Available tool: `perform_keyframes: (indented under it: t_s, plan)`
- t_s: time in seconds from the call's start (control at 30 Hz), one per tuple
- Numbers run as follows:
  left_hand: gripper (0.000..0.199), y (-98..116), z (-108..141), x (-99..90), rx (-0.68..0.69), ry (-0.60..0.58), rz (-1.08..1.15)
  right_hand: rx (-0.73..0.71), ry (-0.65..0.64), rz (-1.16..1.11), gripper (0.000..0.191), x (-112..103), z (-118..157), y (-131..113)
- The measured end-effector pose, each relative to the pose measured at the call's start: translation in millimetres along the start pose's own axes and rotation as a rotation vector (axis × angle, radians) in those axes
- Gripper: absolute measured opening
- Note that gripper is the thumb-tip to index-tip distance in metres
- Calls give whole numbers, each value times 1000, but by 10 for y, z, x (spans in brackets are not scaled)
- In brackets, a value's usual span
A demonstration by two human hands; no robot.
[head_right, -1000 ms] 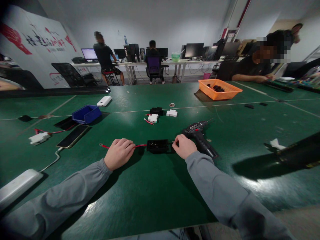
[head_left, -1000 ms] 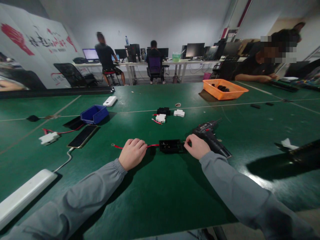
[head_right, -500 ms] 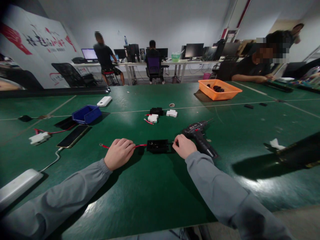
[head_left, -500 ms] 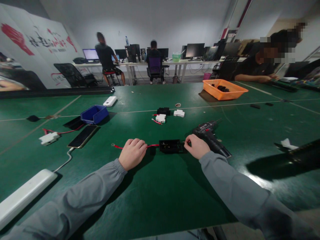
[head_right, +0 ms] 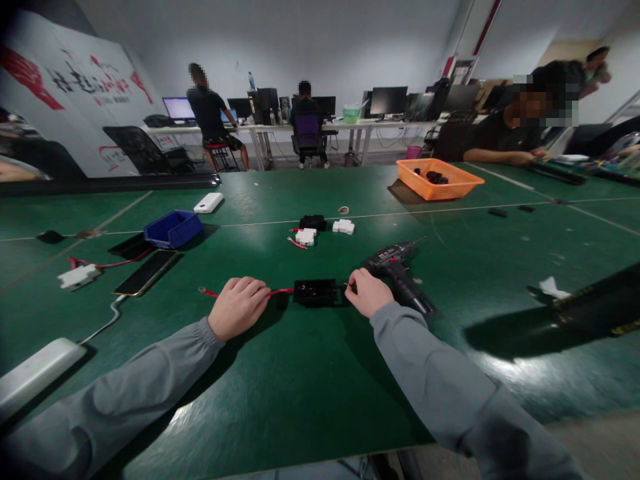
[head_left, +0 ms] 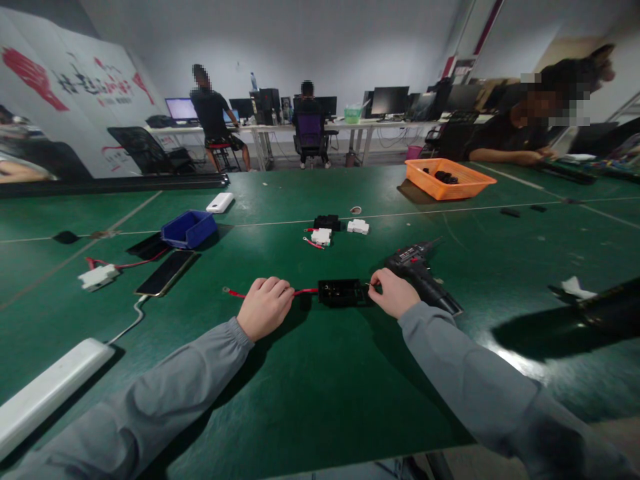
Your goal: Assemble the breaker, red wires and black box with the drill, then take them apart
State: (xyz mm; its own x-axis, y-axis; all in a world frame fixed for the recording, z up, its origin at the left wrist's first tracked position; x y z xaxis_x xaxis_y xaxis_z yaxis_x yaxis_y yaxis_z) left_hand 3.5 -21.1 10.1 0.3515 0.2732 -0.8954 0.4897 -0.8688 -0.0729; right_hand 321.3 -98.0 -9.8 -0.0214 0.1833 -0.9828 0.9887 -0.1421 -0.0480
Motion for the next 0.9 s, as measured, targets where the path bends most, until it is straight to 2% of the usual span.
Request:
perform_keyframes:
  t_s: [0.47,0.9]
  plan:
    - [17,-7,6,-2,1,-20,-22,15,3,-56,15,-45,10,-21]
    - [16,-9,6,6,3,2,-19,-11,15,-36,7,-8,8,-12]
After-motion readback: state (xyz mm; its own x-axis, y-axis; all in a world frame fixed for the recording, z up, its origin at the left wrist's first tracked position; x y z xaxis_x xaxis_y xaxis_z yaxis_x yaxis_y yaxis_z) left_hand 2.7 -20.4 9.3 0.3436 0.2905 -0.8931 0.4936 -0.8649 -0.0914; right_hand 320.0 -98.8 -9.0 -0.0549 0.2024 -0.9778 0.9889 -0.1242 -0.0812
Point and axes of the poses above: each hand's wrist, its own z-axis away from the middle knuckle, its own x-axis out of the palm, y = z × x, the point moved 1 cm from there along -z, towards the middle knuckle, and after that the axes turned 10 degrees about z, right-handed, at the moved point
